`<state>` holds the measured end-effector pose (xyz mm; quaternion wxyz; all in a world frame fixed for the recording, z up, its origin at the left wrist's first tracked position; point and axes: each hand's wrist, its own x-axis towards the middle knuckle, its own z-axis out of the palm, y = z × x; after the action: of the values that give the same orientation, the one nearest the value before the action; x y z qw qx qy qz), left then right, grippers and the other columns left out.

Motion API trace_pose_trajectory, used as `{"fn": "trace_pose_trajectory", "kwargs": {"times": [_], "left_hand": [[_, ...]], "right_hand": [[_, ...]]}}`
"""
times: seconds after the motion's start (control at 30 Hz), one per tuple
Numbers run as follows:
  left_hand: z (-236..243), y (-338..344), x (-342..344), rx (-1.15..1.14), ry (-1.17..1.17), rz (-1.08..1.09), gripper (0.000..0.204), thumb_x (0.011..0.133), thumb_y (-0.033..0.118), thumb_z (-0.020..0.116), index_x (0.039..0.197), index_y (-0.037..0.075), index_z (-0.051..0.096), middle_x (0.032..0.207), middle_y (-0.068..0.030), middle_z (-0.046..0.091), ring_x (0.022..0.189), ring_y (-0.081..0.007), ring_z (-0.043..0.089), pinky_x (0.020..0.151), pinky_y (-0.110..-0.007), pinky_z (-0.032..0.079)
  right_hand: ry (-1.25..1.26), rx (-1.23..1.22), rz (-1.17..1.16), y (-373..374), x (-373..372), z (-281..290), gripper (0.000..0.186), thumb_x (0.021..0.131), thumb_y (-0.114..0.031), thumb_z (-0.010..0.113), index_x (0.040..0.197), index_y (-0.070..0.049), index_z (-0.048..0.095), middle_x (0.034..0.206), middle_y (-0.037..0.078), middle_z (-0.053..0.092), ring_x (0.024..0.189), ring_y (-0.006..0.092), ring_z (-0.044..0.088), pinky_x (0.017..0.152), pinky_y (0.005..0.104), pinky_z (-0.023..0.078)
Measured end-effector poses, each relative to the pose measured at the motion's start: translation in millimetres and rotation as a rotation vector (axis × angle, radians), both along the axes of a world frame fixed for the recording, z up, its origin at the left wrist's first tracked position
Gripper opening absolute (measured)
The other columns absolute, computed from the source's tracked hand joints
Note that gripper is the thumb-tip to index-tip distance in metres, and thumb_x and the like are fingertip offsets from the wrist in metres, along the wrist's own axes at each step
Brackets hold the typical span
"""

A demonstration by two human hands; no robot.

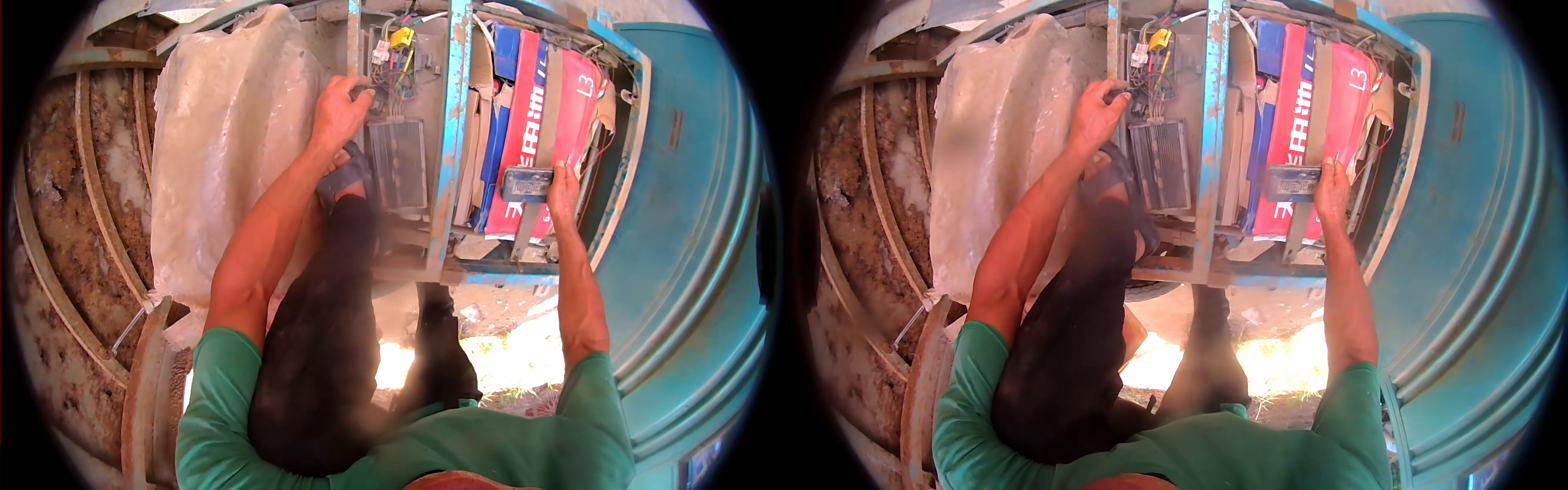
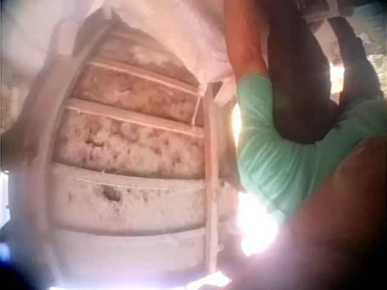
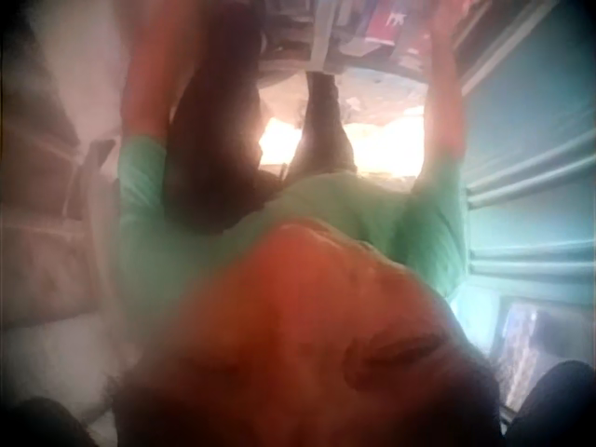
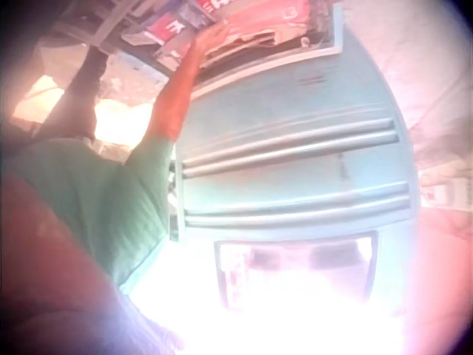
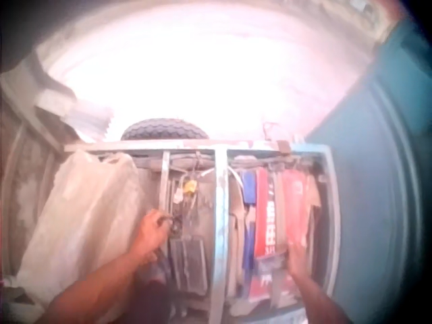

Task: The person works on the wiring and electrical components of a vehicle, handling wires and connectors by hand inside an open compartment.

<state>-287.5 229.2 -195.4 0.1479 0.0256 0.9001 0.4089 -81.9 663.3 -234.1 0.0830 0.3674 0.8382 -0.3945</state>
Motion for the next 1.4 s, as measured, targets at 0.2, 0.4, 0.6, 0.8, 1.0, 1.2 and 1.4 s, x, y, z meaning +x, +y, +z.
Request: {"fn": "trace_pose_trajectory", "kwargs": {"times": [0.2, 0.4, 0.6, 0.8, 1.0, 1.2, 1.4], "left_hand": [[18, 24, -17, -0.1, -0.324, -0.123, 0.06, 0.089, 0.032, 0.072, 0.142, 0.008, 0.057, 0.108, -0.0167, 0.073, 0.093, -0.0296, 0.071, 0.083, -0.04, 0.055], [16, 41, -18, -0.062, -0.512, -0.162, 0.073, 0.091, 0.032, 0.072, 0.152, 0.004, 0.041, 0.107, -0.0144, 0.073, 0.082, -0.0242, 0.073, 0.079, -0.039, 0.057], [22, 45, -10, 0.099, -0.556, -0.093, 0.073, 0.093, 0.029, 0.073, 0.152, 0.002, 0.039, 0.1, -0.0142, 0.073, 0.077, -0.02, 0.071, 0.07, -0.035, 0.058], [31, 50, -7, 0.112, -0.571, -0.06, 0.071, 0.096, 0.025, 0.071, 0.155, 0.004, 0.037, 0.091, -0.0116, 0.073, 0.073, -0.017, 0.069, 0.068, -0.033, 0.056], [16, 34, -35, 0.071, -0.437, 0.05, 0.057, 0.097, 0.02, 0.068, 0.149, 0.005, 0.05, 0.09, -0.0105, 0.073, 0.073, -0.0162, 0.069, 0.068, -0.033, 0.056], [9, 29, -73, -0.002, -0.432, 0.02, 0.054, 0.099, 0.021, 0.064, 0.149, 0.006, 0.051, 0.085, -0.0105, 0.074, 0.069, -0.0168, 0.069, 0.068, -0.034, 0.056], [0, 17, -89, -0.122, -0.333, -0.136, 0.057, 0.098, 0.022, 0.064, 0.151, 0.006, 0.049, 0.085, -0.0101, 0.075, 0.068, -0.0168, 0.069, 0.068, -0.034, 0.056]], "right_hand": [[-0.027, 0.066, 0.018, -9, 9, -4, 0.045, 0.108, -0.039, 0.046, 0.102, 0.001, 0.067, 0.088, 0.018, 0.068, 0.087, 0.0297, 0.065, 0.084, 0.0423, 0.048], [0.013, 0.081, 0.02, -10, 9, -8, 0.047, 0.107, -0.039, 0.044, 0.113, 0.001, 0.069, 0.095, 0.022, 0.071, 0.094, 0.0363, 0.068, 0.089, 0.0444, 0.05], [0.153, 0.367, 0.186, -4, 7, -23, 0.044, 0.108, -0.034, 0.045, 0.123, 0.0, 0.069, 0.098, 0.022, 0.072, 0.098, 0.0379, 0.069, 0.092, 0.0447, 0.05], [0.204, -0.044, 0.047, -70, -86, 43, 0.039, 0.107, -0.03, 0.048, 0.125, -0.003, 0.069, 0.093, 0.014, 0.071, 0.089, 0.0235, 0.067, 0.088, 0.04, 0.051], [0.223, -0.244, -0.06, -150, -167, 17, 0.042, 0.105, -0.034, 0.045, 0.121, -0.003, 0.069, 0.106, 0.021, 0.072, 0.105, 0.0353, 0.067, 0.095, 0.0438, 0.049], [0.251, 0.091, -0.189, -204, -188, -3, 0.04, 0.105, -0.031, 0.043, 0.119, -0.002, 0.067, 0.11, 0.025, 0.066, 0.109, 0.0435, 0.061, 0.097, 0.0513, 0.047], [0.189, 0.181, -0.184, -223, -186, -5, 0.039, 0.106, -0.032, 0.042, 0.127, -0.008, 0.064, 0.122, 0.023, 0.058, 0.117, 0.0433, 0.055, 0.1, 0.0533, 0.045]]}}
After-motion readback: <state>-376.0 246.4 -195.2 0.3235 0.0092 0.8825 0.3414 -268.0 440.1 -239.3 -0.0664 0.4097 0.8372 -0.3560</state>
